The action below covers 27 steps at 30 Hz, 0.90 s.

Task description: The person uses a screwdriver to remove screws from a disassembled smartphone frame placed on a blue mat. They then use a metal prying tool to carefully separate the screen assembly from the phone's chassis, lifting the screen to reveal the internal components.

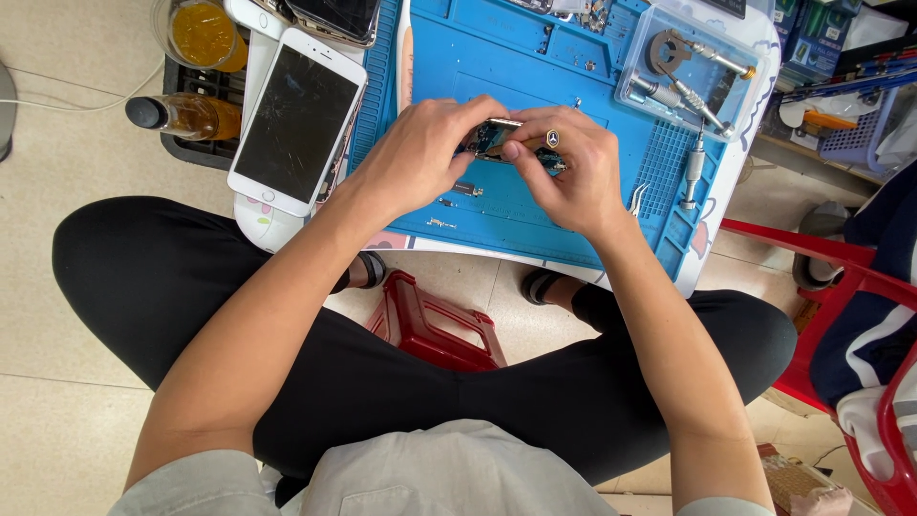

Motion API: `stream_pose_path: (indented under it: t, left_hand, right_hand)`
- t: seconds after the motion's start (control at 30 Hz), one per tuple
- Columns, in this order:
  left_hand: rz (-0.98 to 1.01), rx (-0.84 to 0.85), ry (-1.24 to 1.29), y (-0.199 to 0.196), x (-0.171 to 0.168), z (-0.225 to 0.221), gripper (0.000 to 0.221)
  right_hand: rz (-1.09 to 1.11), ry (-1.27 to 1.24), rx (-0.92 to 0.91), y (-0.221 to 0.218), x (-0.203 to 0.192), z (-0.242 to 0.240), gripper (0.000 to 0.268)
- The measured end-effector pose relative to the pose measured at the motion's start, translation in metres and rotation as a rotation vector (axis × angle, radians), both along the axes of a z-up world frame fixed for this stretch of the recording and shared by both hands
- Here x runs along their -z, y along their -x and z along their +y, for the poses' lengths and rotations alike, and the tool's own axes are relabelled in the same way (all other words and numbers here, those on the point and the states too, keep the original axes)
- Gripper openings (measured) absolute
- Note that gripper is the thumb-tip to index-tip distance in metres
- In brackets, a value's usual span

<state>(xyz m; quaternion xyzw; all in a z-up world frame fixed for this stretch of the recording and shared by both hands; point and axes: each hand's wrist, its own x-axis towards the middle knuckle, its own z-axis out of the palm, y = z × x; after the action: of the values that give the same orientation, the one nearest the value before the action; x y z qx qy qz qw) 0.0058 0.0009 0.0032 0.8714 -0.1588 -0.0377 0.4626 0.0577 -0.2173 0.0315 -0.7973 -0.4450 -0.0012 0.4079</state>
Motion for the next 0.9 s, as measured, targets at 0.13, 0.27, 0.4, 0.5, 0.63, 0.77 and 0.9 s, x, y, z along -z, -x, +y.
stream_pose_path:
  t: [0.13, 0.27, 0.4, 0.5, 0.63, 0.77, 0.9]
  left_hand:
    - [-0.001, -0.001, -0.003, 0.000, -0.001, -0.001, 0.055]
    - [-0.003, -0.009, 0.007, 0.001, -0.007, 0.001, 0.055]
    - [-0.011, -0.009, 0.039, 0.000, -0.010, 0.002, 0.056]
    - [-0.010, -0.016, 0.044, 0.001, -0.010, 0.002, 0.057]
    - [-0.019, -0.015, 0.041, 0.002, -0.009, 0.001, 0.056]
    - [-0.004, -0.021, 0.041, 0.002, -0.010, 0.001, 0.056]
    - [-0.026, -0.022, 0.046, 0.002, -0.010, 0.000, 0.054]
  right_hand:
    - [0.002, -0.002, 0.001, 0.000, 0.001, -0.001, 0.011]
    - [0.014, -0.064, 0.012, -0.003, 0.009, 0.000, 0.008]
    - [0.028, -0.105, 0.028, -0.006, 0.014, 0.000, 0.007]
    - [0.029, -0.107, 0.019, -0.005, 0.016, -0.001, 0.006]
    - [0.027, -0.115, 0.014, -0.005, 0.017, -0.001, 0.006]
    - [0.036, -0.119, 0.011, -0.004, 0.014, -0.001, 0.005]
    - [0.106, -0.140, 0.034, -0.003, 0.011, -0.005, 0.004]
